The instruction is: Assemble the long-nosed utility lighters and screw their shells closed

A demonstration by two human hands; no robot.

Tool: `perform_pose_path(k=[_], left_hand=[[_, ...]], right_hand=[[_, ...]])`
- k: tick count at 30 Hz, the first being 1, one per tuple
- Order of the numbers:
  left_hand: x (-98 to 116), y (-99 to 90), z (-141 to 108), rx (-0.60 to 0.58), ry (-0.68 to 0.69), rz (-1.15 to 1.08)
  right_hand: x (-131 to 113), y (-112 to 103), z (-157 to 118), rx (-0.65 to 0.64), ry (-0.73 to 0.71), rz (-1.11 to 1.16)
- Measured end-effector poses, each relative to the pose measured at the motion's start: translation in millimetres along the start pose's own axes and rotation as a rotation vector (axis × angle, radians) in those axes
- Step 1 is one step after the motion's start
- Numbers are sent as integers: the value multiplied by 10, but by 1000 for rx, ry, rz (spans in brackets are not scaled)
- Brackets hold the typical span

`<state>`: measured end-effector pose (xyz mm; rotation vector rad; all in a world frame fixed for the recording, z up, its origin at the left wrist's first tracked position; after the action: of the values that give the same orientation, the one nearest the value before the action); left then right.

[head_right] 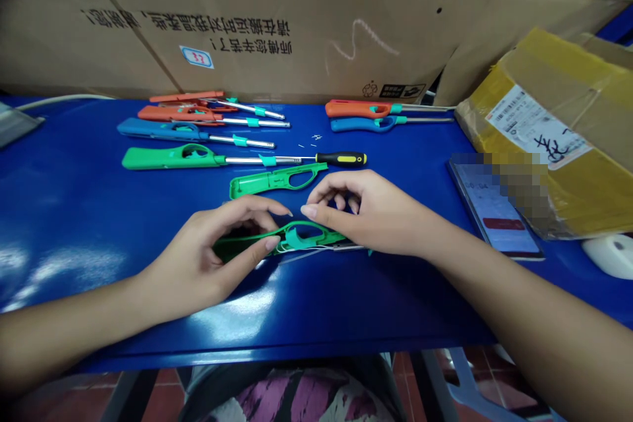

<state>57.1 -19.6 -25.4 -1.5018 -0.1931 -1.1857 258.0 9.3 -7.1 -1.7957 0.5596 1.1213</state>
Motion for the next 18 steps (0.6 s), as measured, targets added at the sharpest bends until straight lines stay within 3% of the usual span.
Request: perform_pose_path(k=[7,11,18], left_hand=[[-24,-5,3,28,-32,10],[-56,-24,43,18,-46,53],[-54,-64,112,19,73,192]], right_hand=[[43,63,-25,-157,-21,-108],[66,94,-25,-77,-64,-161],[19,23,-34,48,-229,-263]])
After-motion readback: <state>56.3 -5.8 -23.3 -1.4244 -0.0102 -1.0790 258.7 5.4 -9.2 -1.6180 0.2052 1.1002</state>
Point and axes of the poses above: each hand's wrist, its own z-axis towards the middle knuckle, its own y-axis out of the palm, x = y × z, the point moved 4 cm from there along z, towards the middle knuckle, and after that the axes turned 9 degrees about z, right-handed, at the moved point
